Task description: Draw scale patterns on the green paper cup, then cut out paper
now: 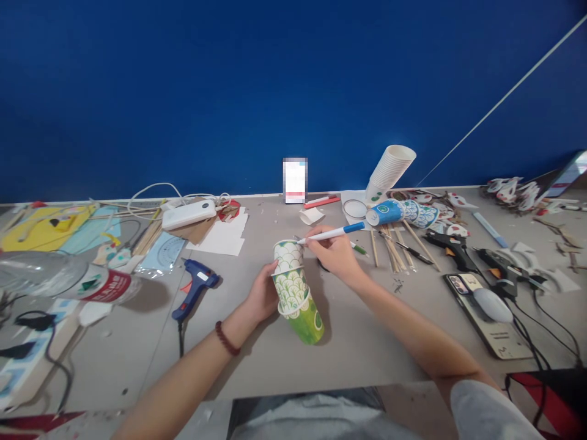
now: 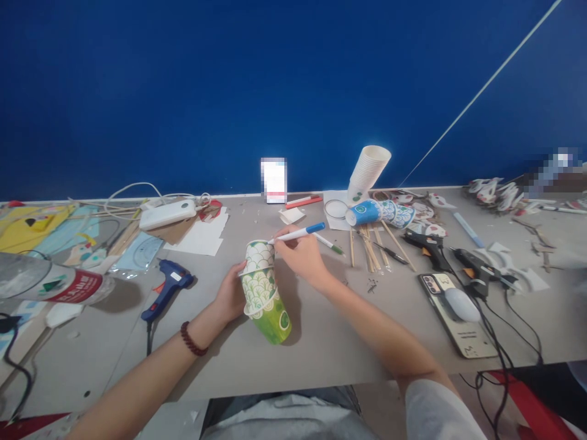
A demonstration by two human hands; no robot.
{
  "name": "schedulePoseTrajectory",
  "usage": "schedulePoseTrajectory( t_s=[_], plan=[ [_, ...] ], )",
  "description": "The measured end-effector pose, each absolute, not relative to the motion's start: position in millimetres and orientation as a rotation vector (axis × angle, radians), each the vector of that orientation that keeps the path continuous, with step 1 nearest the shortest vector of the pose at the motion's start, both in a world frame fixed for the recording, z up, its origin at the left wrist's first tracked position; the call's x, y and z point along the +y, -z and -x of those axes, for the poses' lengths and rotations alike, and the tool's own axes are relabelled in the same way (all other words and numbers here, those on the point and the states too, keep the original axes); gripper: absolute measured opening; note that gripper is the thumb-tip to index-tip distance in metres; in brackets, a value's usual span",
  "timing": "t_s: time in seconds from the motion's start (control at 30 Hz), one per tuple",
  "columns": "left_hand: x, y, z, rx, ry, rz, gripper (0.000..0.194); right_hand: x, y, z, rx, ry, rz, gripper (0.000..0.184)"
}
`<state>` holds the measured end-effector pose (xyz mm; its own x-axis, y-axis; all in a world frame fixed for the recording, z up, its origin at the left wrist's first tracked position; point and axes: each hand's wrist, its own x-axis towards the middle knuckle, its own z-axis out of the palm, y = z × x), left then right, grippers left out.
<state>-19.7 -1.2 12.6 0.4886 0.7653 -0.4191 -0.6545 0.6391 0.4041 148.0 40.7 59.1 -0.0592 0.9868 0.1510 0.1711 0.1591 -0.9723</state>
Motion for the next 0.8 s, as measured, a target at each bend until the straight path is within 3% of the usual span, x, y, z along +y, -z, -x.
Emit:
schedulePoseTrajectory(
  t_s=[0.8],
  plan=[
    [-2.4, -16.9, 17.4, 0.682, -0.886, -0.26, 0.033, 37.8, -63.5, -146.1, -1.423, -1.067, 1.149, 0.013]
  ],
)
